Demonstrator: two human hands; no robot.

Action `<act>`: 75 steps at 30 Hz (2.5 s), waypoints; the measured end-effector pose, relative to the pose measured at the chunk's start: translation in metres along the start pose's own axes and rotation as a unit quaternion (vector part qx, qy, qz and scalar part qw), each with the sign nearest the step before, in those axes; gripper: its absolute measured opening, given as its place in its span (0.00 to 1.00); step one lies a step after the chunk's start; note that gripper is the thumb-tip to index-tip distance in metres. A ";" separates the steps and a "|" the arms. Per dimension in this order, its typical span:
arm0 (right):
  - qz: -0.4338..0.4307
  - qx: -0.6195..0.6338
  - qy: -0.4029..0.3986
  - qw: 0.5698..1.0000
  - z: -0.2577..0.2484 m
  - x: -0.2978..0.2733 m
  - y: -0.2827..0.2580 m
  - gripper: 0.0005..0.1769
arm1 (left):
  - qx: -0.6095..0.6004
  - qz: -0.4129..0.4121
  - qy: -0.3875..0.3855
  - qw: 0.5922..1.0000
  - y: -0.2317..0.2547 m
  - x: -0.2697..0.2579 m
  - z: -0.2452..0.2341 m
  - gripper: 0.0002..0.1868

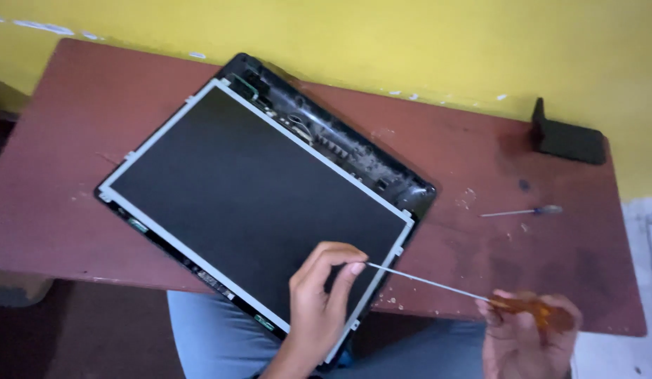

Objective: Using a screwdriver to disassemble or repair a laptop screen assembly on a workbench.

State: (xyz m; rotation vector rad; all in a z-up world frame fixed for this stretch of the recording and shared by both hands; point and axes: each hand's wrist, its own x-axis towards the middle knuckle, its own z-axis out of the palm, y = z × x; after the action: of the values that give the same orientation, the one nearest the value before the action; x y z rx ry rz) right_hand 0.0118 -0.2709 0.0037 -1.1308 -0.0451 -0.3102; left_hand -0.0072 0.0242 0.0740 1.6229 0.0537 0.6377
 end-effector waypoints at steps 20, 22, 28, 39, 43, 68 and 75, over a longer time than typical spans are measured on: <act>0.099 -0.031 0.128 0.986 0.001 0.001 0.003 0.19 | -0.010 0.132 -0.048 0.990 -0.011 -0.002 -0.003 0.06; 0.111 -0.029 0.140 0.983 -0.006 0.002 0.007 0.20 | -0.011 0.142 -0.050 0.988 -0.011 -0.003 -0.003 0.06; 0.112 -0.021 0.090 0.989 -0.011 0.003 0.008 0.16 | 0.003 0.184 -0.052 0.981 -0.013 -0.002 -0.003 0.06; 0.135 -0.002 0.105 0.985 -0.015 0.007 0.012 0.17 | 0.012 0.168 -0.089 0.982 -0.011 0.000 -0.008 0.10; 0.142 -0.031 0.120 0.982 -0.020 0.008 0.013 0.19 | 0.008 0.155 -0.088 0.984 -0.022 -0.009 -0.011 0.16; -0.141 -0.354 -0.056 0.923 0.055 0.096 -0.052 0.25 | 0.485 0.097 -0.202 0.845 -0.054 -0.014 0.006 0.27; -0.141 -0.364 -0.129 0.912 0.077 0.100 -0.057 0.22 | 0.473 0.061 -0.206 0.854 -0.048 -0.012 0.010 0.27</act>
State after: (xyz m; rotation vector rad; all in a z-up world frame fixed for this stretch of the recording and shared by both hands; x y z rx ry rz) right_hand 0.1018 -0.2464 0.1067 -1.9127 -0.3544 -0.4509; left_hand 0.0026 0.0192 0.0250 2.7166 -0.0646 0.3370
